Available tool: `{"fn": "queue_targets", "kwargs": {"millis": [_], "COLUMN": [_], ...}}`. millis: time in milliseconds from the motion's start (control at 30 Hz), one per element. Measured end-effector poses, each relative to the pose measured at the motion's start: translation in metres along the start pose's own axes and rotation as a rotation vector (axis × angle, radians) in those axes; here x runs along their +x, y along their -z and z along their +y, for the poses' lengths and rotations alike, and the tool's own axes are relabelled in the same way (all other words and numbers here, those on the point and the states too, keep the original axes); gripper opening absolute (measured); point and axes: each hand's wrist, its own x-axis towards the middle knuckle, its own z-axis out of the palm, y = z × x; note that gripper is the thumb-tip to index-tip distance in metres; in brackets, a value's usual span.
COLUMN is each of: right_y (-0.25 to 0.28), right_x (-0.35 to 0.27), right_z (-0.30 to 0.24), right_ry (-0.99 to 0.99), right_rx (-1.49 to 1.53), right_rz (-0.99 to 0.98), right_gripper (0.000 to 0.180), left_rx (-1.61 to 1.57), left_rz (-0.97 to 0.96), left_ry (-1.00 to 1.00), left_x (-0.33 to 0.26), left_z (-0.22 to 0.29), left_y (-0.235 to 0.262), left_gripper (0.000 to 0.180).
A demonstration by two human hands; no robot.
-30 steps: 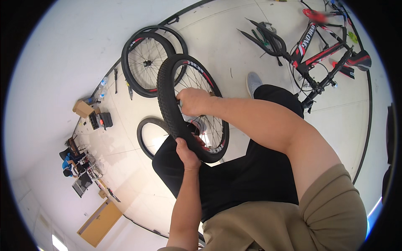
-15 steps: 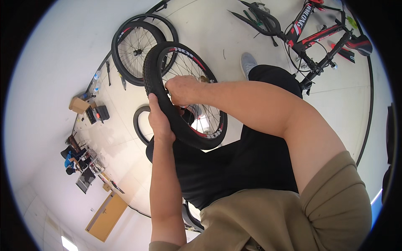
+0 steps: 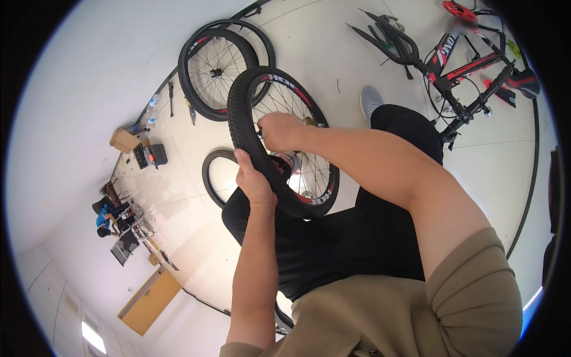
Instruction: The person removes a bicycle tire from a wheel using tire levers, then installs a new tire onto the same wheel by hand and with tire levers. The person works while seated on a chair on the floor.
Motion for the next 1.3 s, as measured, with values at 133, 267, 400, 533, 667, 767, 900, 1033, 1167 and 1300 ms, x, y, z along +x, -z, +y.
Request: {"fn": "queue_targets", "kwargs": {"millis": [133,267,400,533,667,767,900,1033,1167,1300], "right_y": [0.011,0.021,0.030,0.034,0.041,0.035,0.029,0.024,0.020,0.015], "right_x": [0.010,0.022,0.032,0.025,0.004,-0.007,-0.009,-0.008,-0.011,-0.007], "right_z": [0.003,0.014,0.020,0.003,-0.018,-0.020,-0.007,-0.005,-0.006,-0.003], "right_ry": [-0.031,-0.083,-0.103,-0.009,0.056,0.144,0.198,0.209,0.223,0.205], "right_rx": [-0.019,0.007,0.015,-0.066,-0.061,-0.139,-0.186,-0.227,-0.267,-0.251], "right_rz": [0.009,0.066,0.113,0.087,0.058,0.041,0.046,0.042,0.010,0.006], "right_gripper": [0.027,0.030,0.031,0.032,0.037,0.029,0.023,0.022,0.023,0.024], "left_rx": [-0.008,0.004,0.014,0.040,0.011,-0.114,-0.277,-0.129,0.171,0.143], "left_rz": [0.023,-0.018,-0.052,0.015,-0.018,-0.145,-0.267,-0.125,-0.024,0.071], "left_ry": [0.004,-0.001,-0.028,-0.060,-0.171,-0.201,-0.084,-0.233,-0.165,-0.283], "left_x": [-0.005,-0.005,-0.003,-0.008,-0.015,-0.002,-0.002,0.005,0.035,0.029], "left_z": [-0.001,-0.004,-0.009,-0.005,-0.026,-0.070,-0.067,-0.003,0.028,0.021], "left_y": [-0.005,-0.007,-0.010,-0.006,0.010,0.028,0.029,0.011,-0.013,-0.022], "left_gripper": [0.063,0.064,0.065,0.064,0.064,0.064,0.054,0.049,0.057,0.058]}}
